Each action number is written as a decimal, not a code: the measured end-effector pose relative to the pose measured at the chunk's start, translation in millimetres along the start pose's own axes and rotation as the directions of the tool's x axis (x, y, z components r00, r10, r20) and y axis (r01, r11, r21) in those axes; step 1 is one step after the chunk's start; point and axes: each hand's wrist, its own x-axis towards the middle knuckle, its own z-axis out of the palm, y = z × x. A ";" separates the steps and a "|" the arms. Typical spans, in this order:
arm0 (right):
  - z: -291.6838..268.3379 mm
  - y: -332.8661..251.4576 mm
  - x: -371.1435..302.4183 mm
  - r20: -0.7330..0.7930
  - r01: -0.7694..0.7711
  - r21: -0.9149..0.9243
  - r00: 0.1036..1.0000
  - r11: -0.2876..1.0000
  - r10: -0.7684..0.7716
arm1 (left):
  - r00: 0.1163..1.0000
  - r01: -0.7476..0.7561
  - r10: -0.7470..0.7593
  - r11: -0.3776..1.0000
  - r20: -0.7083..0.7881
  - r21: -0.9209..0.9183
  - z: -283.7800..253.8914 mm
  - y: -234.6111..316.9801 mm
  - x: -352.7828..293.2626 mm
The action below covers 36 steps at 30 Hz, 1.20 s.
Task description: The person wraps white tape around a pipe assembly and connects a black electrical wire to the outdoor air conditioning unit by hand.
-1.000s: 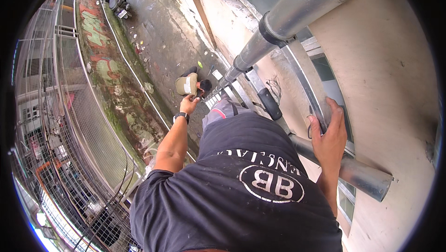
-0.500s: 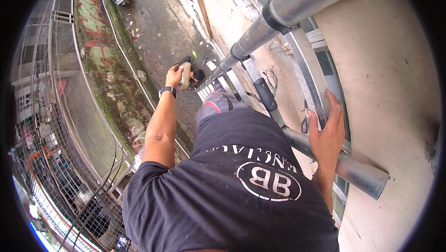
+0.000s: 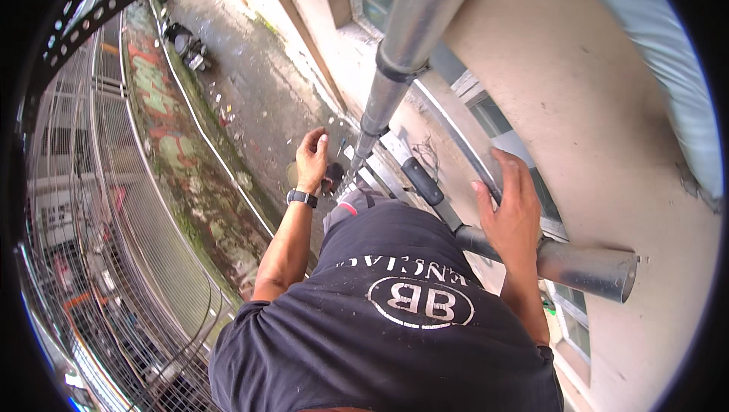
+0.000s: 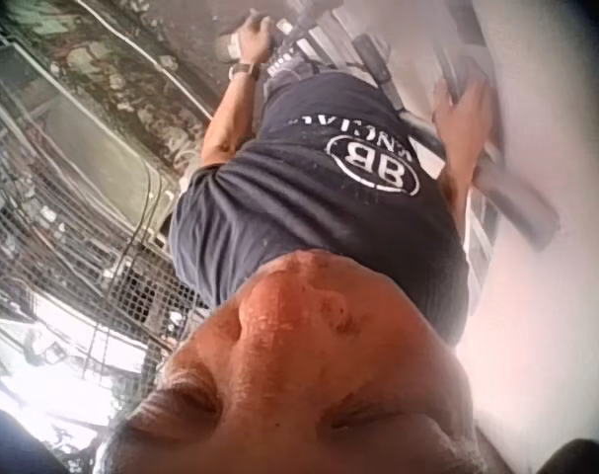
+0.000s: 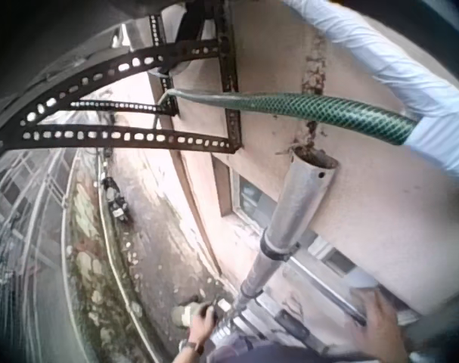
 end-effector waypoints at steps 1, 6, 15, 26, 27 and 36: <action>-0.5 -2.3 -1.2 -0.025 0.016 0.028 1.000 0.999 -0.015 | 0.990 -0.142 0.142 0.988 0.002 -0.053 6.5 50.6 18.1; -0.5 -1.7 -8.2 -0.256 0.139 0.117 0.961 0.983 -0.105 | 0.770 -0.565 0.624 0.763 0.130 -0.314 24.7 237.7 69.5; -24.0 19.0 -97.7 -0.119 0.110 0.858 0.993 0.501 -0.014 | 0.781 -0.437 0.485 0.875 0.393 -0.210 83.5 312.7 93.1; 397.8 153.9 -393.3 0.840 -0.990 0.098 0.135 0.097 0.526 | 0.298 0.194 -0.004 0.979 0.955 -0.057 158.1 275.4 65.9; 442.3 140.5 -397.2 0.778 -0.994 0.099 0.108 0.049 0.619 | 0.156 0.159 -0.111 0.984 0.982 0.086 186.0 249.4 23.8; 564.2 26.3 -300.9 0.511 -0.494 0.590 -0.383 -0.638 0.770 | -0.390 -0.131 -0.465 0.882 0.795 0.452 319.1 78.5 -241.3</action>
